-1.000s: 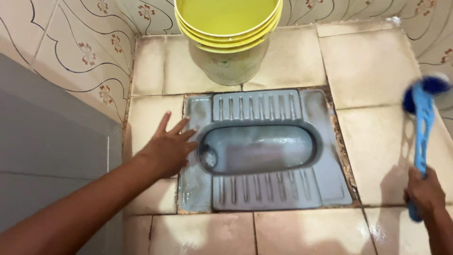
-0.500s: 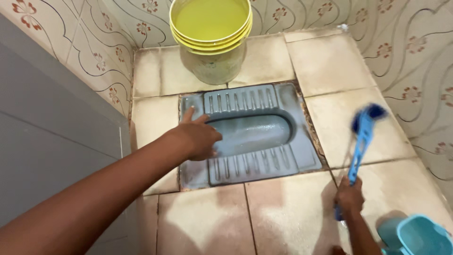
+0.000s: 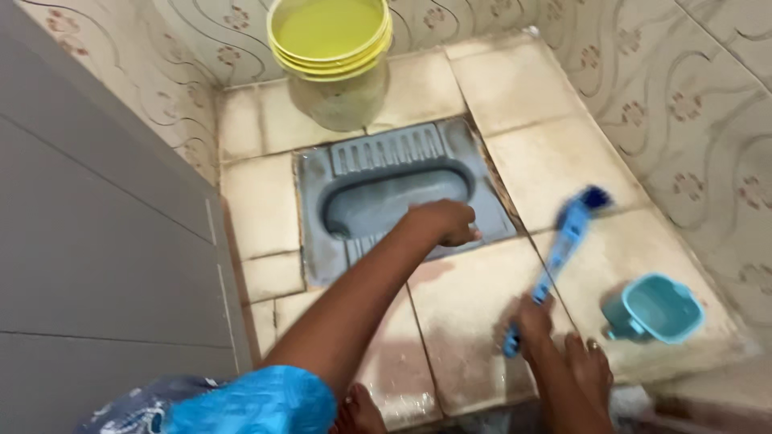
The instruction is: The person scrubs a squat toilet with a blue brush, repeatedly dipping it into a yellow bucket of water and rinsing the basin. They also use a small blue cup to pour water into the toilet for rinsing.
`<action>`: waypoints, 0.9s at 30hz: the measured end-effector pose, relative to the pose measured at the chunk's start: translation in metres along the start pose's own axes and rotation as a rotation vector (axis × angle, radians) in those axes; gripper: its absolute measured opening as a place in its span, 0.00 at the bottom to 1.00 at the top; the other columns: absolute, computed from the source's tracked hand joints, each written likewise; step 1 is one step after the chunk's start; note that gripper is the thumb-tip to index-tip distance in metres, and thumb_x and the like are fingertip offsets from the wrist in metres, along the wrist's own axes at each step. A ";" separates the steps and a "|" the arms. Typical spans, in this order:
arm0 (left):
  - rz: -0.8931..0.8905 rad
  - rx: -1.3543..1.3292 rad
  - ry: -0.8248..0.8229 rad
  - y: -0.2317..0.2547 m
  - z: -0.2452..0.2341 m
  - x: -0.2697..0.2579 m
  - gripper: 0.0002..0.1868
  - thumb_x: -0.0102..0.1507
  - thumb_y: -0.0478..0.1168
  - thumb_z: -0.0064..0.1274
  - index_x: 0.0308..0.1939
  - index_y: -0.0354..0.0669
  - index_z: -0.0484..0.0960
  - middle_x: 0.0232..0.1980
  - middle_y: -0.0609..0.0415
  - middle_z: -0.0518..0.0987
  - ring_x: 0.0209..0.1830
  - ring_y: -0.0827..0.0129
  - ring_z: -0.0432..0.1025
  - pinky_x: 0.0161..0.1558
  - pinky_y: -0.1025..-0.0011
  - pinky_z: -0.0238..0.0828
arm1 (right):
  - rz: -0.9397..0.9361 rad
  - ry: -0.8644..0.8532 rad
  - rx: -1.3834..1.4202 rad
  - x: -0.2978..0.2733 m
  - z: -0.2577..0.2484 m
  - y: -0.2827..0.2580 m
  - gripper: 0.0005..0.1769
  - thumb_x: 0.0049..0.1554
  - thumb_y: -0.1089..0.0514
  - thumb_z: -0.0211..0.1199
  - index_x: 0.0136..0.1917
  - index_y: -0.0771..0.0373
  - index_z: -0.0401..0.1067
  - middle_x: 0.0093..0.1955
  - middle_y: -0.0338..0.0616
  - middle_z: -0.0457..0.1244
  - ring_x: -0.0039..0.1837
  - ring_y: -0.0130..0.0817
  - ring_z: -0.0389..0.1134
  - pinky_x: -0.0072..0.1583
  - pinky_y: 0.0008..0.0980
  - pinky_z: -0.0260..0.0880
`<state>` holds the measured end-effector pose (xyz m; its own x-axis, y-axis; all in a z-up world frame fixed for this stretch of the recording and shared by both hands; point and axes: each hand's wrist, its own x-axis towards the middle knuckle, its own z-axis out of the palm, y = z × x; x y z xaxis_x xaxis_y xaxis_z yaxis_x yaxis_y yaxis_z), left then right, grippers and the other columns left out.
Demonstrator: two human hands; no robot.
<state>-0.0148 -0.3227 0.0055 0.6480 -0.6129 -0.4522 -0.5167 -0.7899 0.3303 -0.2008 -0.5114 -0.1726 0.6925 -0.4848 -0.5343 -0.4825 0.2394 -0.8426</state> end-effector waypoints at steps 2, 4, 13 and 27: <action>0.063 -0.369 0.044 -0.010 0.075 0.043 0.41 0.66 0.69 0.42 0.69 0.38 0.72 0.73 0.39 0.71 0.73 0.48 0.65 0.70 0.50 0.58 | -0.021 -0.116 0.094 -0.012 0.002 0.007 0.06 0.66 0.53 0.46 0.56 0.53 0.56 0.33 0.41 0.55 0.29 0.33 0.57 0.30 0.40 0.62; 0.038 -0.675 0.003 -0.015 0.139 0.062 0.47 0.67 0.73 0.36 0.69 0.32 0.70 0.73 0.35 0.70 0.73 0.48 0.66 0.69 0.55 0.60 | 0.081 -0.186 0.203 -0.023 0.020 -0.008 0.12 0.68 0.46 0.44 0.54 0.55 0.52 0.30 0.43 0.54 0.27 0.38 0.59 0.30 0.43 0.69; -0.053 -1.483 -0.070 0.028 0.218 0.007 0.28 0.72 0.62 0.50 0.48 0.37 0.77 0.36 0.57 0.75 0.32 0.72 0.70 0.30 0.71 0.71 | 0.137 -0.379 -0.038 -0.031 0.022 -0.032 0.16 0.65 0.44 0.46 0.63 0.44 0.67 0.40 0.37 0.67 0.43 0.34 0.69 0.44 0.44 0.73; -0.250 -0.866 -0.068 0.098 0.135 -0.016 0.20 0.68 0.54 0.47 0.46 0.38 0.69 0.25 0.45 0.79 0.19 0.61 0.76 0.22 0.61 0.75 | 0.129 0.508 -1.037 0.009 -0.097 -0.114 0.32 0.54 0.44 0.70 0.66 0.62 0.70 0.64 0.56 0.67 0.68 0.56 0.66 0.70 0.58 0.56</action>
<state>-0.1517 -0.3877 -0.0670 0.6364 -0.4404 -0.6333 0.2546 -0.6551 0.7114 -0.1914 -0.6246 -0.0751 0.4243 -0.8450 -0.3253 -0.9044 -0.3779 -0.1979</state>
